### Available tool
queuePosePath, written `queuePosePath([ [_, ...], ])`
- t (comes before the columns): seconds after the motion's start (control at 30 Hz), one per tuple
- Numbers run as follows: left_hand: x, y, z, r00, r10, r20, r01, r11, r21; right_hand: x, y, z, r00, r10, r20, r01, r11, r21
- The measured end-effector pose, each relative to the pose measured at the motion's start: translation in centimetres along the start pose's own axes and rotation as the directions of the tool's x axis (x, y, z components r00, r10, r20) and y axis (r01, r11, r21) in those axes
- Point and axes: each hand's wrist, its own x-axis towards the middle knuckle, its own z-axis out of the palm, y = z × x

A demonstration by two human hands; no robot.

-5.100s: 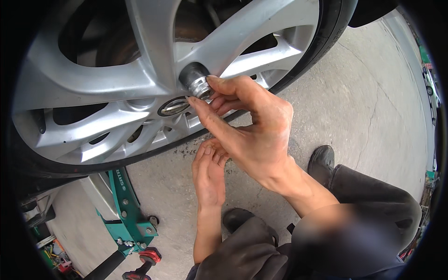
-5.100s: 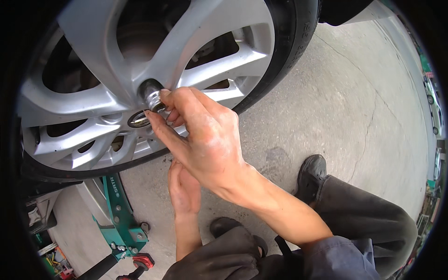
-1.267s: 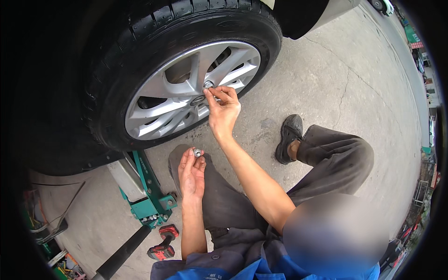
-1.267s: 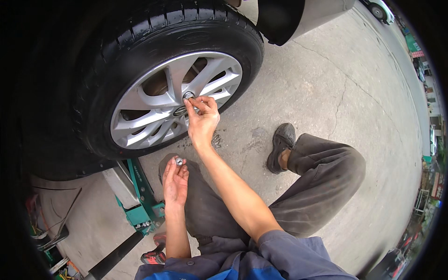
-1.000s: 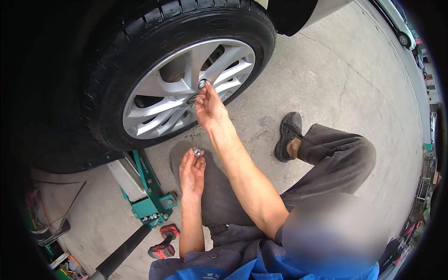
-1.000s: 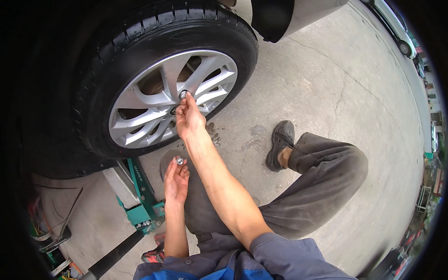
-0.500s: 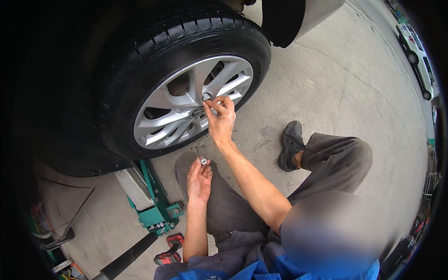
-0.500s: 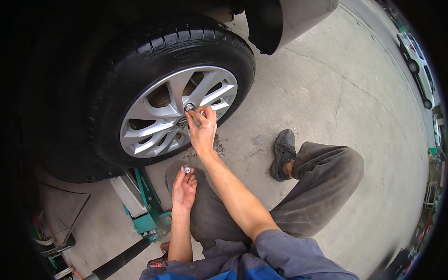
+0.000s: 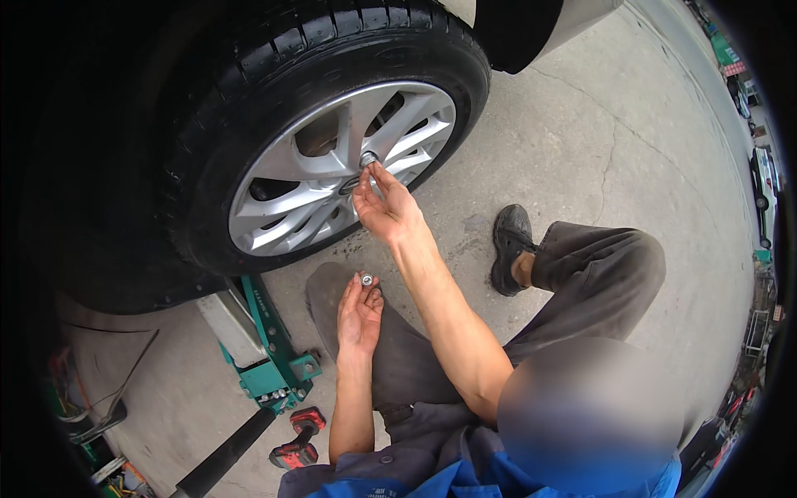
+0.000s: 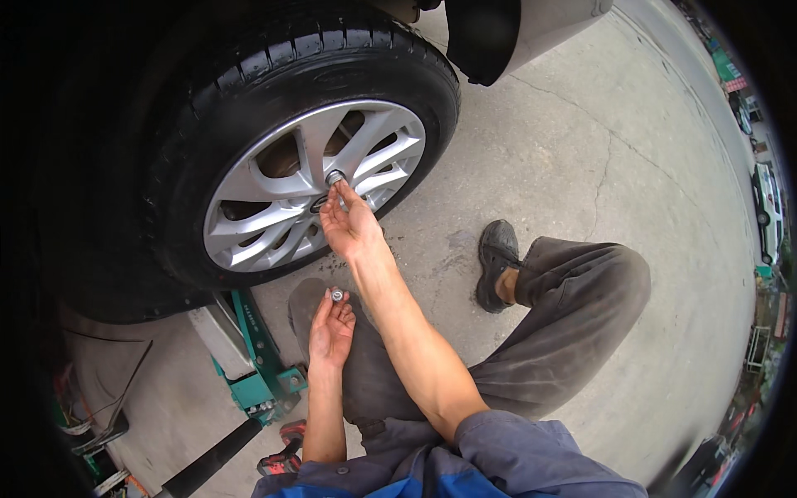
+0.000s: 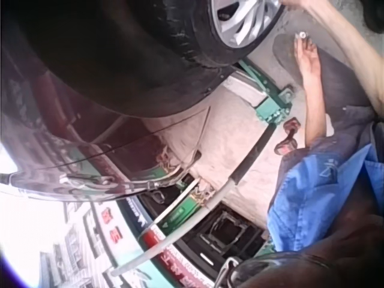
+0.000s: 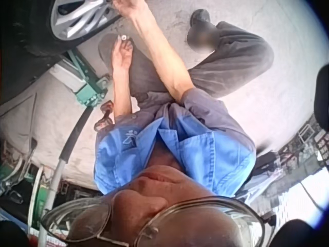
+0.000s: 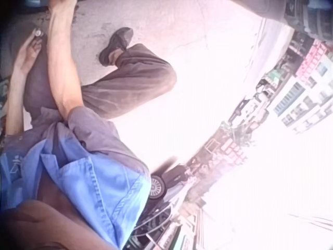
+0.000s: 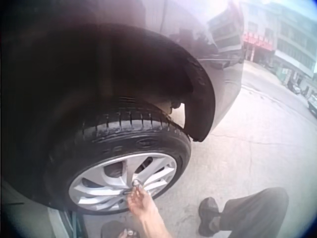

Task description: The person lifts a tire and mounts it onto a car hub. They hand-thread several lug nuts onto the wheel studs, then use a cordless impact wrench to tighten the lug nuts in sequence.

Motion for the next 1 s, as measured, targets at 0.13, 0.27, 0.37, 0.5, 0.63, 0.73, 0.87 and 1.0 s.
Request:
queuePosePath([
  [0.13,0.5,-0.2,0.4,0.999,-0.033,0.040,0.033,0.999,-0.002,0.6,0.3,-0.8,0.969,-0.239,0.056,0.246,0.938,-0.245],
  [0.27,0.2,0.5,0.9,1.000,-0.025,-0.009,0.025,0.999,0.030,-0.4,2.0,-0.2,0.796,-0.593,0.123,0.528,0.579,-0.621],
  [0.37,0.8,-0.1,1.1,0.999,-0.053,0.009,0.053,0.998,0.033,1.2,1.2,-1.8,0.455,-0.751,0.478,0.718,-0.007,-0.696],
  [0.5,0.9,0.0,0.6,0.998,-0.061,0.009,0.061,0.998,0.031,0.7,0.8,-2.9,0.224,-0.559,0.799,0.684,-0.494,-0.537],
  [0.63,0.8,0.1,0.2,0.998,-0.058,-0.013,0.058,0.998,0.032,0.2,-1.7,-2.4,0.122,-0.330,0.936,0.594,-0.732,-0.335],
  [0.73,1.0,-0.1,-0.4,0.998,-0.062,-0.012,0.062,0.998,0.024,0.5,-2.9,-1.9,0.090,-0.241,0.966,0.600,-0.761,-0.245],
  [0.87,1.1,-0.3,-0.9,0.997,-0.072,-0.026,0.072,0.997,0.005,0.3,-0.5,-1.5,0.519,-0.583,0.625,0.658,-0.194,-0.727],
  [1.0,1.0,-0.3,-0.8,0.997,-0.079,-0.010,0.079,0.997,-0.008,1.1,-0.2,0.2,0.990,-0.116,0.086,0.125,0.987,-0.097],
])
